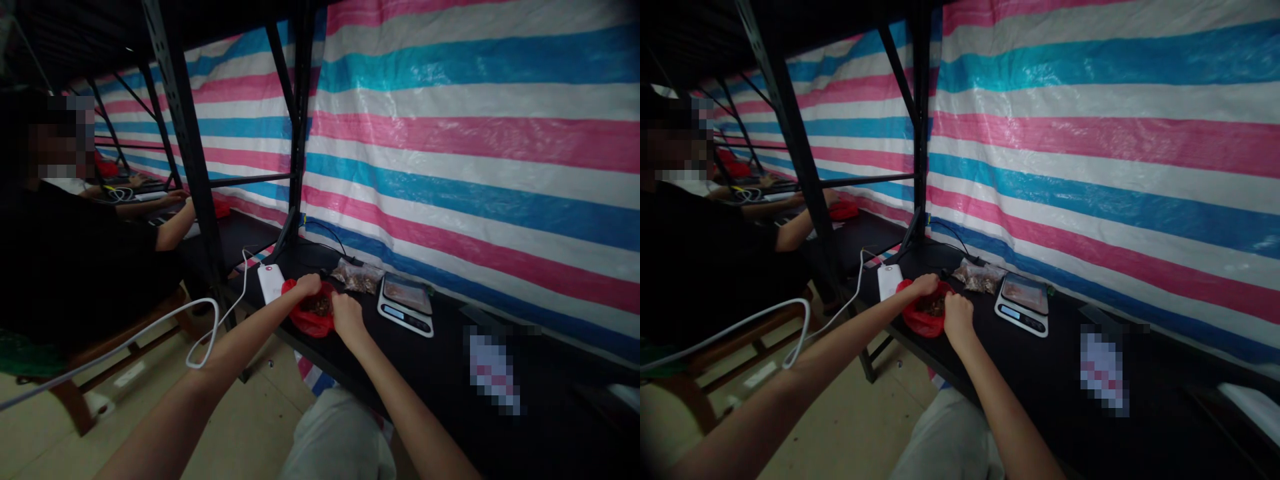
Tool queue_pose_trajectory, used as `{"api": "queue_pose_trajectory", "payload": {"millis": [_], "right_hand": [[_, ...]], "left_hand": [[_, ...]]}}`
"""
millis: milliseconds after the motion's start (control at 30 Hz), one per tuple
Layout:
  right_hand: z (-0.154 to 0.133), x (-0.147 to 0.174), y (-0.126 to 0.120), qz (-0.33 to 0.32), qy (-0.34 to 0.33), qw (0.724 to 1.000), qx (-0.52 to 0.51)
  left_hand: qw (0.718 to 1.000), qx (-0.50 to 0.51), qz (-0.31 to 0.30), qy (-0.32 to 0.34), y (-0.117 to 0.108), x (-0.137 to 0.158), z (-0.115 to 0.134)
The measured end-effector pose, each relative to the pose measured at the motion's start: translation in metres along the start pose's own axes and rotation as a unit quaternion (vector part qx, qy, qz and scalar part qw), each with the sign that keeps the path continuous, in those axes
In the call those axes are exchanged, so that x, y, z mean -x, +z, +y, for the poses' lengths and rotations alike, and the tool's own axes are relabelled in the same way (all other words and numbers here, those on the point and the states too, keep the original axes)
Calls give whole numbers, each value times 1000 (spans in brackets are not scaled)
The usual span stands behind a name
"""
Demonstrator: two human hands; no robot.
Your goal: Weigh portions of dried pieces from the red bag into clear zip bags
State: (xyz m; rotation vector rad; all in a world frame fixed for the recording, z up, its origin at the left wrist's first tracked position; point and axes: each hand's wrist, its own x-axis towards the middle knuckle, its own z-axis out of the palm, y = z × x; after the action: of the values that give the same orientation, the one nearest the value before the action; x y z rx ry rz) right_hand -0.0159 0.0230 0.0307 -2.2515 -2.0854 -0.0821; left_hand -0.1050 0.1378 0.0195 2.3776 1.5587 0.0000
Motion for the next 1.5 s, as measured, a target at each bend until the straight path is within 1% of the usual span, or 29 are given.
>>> {"api": "queue_pose_trajectory", "payload": {"millis": [167,267,433,567,667,733,800,900,967,1033,1067,1133,1167,1200,1267,1333,1367,1400,1433,1467,1500], "right_hand": [[23,-10,21,10,14,993,-118],[33,-16,32,24,-2,982,-187],[40,-21,42,42,-38,962,-269],[43,-24,49,46,-56,948,-309],[42,-26,49,43,-64,945,-319],[40,-28,46,41,-78,946,-312],[37,-29,41,41,-84,954,-284],[30,-30,33,48,-88,972,-215],[25,-30,29,54,-93,978,-177],[21,-30,31,62,-91,977,-181],[20,-29,33,65,-86,973,-204],[19,-29,42,73,-65,953,-285],[19,-29,47,78,-54,937,-337],[20,-29,52,83,-44,916,-390],[24,-29,59,96,-39,863,-495],[32,-28,59,112,-57,807,-577],[38,-28,56,121,-68,785,-604],[45,-27,52,131,-74,766,-624],[54,-26,48,141,-76,752,-640],[63,-25,43,148,-74,739,-653],[74,-24,38,155,-68,728,-665]], "left_hand": [[997,55,44,-15,2,-7,0],[995,77,68,-11,1,-11,6],[992,93,90,-5,2,-15,18],[991,87,98,-28,2,-17,20],[991,79,92,-47,-1,-19,18],[992,74,89,-45,-5,-20,19],[993,69,89,-32,-8,-20,21],[994,63,89,-6,-11,-19,25],[994,59,92,4,-12,-19,27],[994,55,95,11,-13,-18,27],[994,54,95,12,-14,-18,26],[994,52,94,11,-17,-19,22],[994,51,93,8,-18,-20,19],[994,50,93,2,-19,-21,16],[994,49,93,-13,-20,-23,11],[994,47,96,-31,-20,-22,8],[992,44,108,-42,-19,-21,9],[988,42,137,-52,-17,-20,11],[981,42,181,-55,-16,-18,14],[970,48,233,-49,-14,-16,20],[957,60,284,-29,-12,-14,27]]}}
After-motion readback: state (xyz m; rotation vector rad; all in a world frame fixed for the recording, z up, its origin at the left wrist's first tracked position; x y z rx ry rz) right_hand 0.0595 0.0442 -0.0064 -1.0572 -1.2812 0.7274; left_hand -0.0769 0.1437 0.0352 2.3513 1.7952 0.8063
